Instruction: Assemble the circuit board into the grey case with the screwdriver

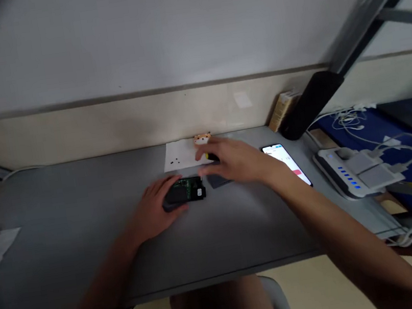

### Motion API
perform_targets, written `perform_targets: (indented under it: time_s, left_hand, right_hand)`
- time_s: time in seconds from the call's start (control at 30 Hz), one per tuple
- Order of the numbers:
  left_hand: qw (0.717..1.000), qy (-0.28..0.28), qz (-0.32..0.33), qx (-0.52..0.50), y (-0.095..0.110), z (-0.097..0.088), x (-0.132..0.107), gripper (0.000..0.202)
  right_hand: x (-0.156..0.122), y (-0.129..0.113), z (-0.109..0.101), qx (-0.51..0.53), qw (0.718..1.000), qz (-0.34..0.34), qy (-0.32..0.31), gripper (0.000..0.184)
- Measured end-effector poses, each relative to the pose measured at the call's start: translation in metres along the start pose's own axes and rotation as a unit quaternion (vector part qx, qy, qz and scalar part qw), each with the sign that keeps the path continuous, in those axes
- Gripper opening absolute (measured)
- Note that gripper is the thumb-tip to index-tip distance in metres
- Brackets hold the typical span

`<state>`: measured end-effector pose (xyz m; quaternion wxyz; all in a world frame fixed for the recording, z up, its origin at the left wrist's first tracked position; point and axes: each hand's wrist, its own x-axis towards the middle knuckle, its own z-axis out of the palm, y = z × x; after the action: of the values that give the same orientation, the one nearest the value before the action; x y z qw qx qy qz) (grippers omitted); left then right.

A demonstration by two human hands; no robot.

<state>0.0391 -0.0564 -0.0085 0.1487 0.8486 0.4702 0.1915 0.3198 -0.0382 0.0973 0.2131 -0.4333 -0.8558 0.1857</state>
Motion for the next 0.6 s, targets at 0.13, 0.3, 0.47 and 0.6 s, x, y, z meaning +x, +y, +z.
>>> perform_targets:
  time_s: [0.13, 0.3, 0.47, 0.6]
  left_hand:
    - [1.0, 0.001, 0.003, -0.017, -0.001, -0.001, -0.003, 0.068]
    - [1.0, 0.006, 0.006, -0.027, 0.0, -0.003, -0.007, 0.064]
    - [0.999, 0.008, 0.007, -0.052, -0.001, -0.004, -0.008, 0.062]
    - [0.998, 0.001, -0.01, -0.067, -0.001, -0.004, -0.009, 0.063]
  right_hand:
    - [-0.029, 0.027, 0.007, -0.1, 0.983, 0.096, -0.121, 0.057]
    - [-0.026, 0.024, 0.0, -0.104, 0.971, 0.124, -0.177, 0.052]
    - [-0.011, 0.013, -0.013, -0.071, 0.966, 0.15, -0.201, 0.049]
    - [0.0, 0.008, -0.02, 0.001, 0.955, 0.178, -0.236, 0.046]
